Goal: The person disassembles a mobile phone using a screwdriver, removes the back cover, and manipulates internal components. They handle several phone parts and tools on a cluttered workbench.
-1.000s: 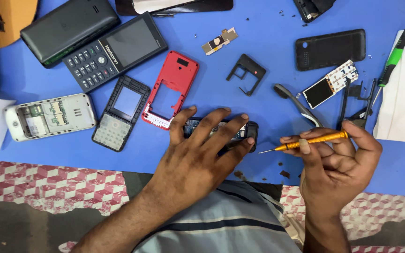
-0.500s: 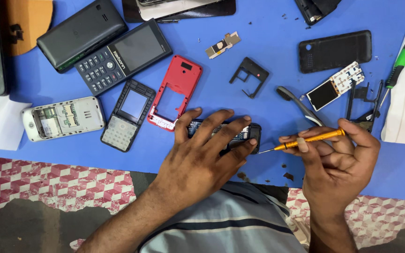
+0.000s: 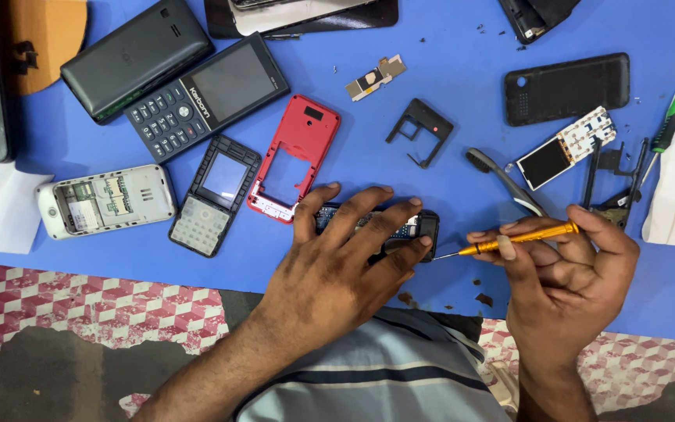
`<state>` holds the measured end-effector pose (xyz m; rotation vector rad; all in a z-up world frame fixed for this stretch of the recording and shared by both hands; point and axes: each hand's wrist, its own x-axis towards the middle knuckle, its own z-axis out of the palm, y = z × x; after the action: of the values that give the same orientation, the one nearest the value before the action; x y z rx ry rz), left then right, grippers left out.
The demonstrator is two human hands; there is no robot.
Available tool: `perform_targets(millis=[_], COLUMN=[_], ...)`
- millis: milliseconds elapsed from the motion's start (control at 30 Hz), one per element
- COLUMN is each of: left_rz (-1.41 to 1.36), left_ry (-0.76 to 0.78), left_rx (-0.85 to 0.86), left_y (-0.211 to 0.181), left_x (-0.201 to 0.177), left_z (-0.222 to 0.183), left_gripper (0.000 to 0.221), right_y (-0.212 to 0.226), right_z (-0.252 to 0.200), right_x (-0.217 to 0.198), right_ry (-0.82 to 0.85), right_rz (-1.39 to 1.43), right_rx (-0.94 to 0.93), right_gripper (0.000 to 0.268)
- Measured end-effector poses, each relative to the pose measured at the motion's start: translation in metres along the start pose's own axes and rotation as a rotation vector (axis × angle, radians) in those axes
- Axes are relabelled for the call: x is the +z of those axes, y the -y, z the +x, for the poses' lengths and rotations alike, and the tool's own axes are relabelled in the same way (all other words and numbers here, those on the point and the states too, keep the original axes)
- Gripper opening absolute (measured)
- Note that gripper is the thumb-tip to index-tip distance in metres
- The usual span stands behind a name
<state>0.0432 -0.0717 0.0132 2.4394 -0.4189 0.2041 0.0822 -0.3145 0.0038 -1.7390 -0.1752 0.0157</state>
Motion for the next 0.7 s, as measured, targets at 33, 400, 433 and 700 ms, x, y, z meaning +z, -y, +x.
perform_targets(millis=[33, 400, 433, 700], left_rz=[0.0, -0.001, 0.003, 0.014], left_ry=[-0.001, -0.01, -0.009, -0.02], left_rx=[0.0, 0.001, 0.002, 0.012], left_y=[-0.0001, -0.0002, -0.0002, -0.0007], left_x=[0.0001, 0.0007, 0.0006, 0.0007], left_z=[0.0, -0.0008, -0.0008, -0.0004], left_gripper=[0.035, 0.033, 0.033, 0.033], right_y=[0.0001, -0.005, -0.0054, -0.0088], right_z=[-0.0001, -0.0044, -0.0049, -0.0077], right_x=[-0.0002, -0.0016, -0.0019, -0.0026], right_ry=[0.001, -0.008, -0.015, -0.034], right_rz=[-0.015, -0.149, -0.162, -0.158], right_rx=[-0.002, -0.066, -0.071, -0.09], right_gripper=[0.048, 0.048, 0.048, 0.048])
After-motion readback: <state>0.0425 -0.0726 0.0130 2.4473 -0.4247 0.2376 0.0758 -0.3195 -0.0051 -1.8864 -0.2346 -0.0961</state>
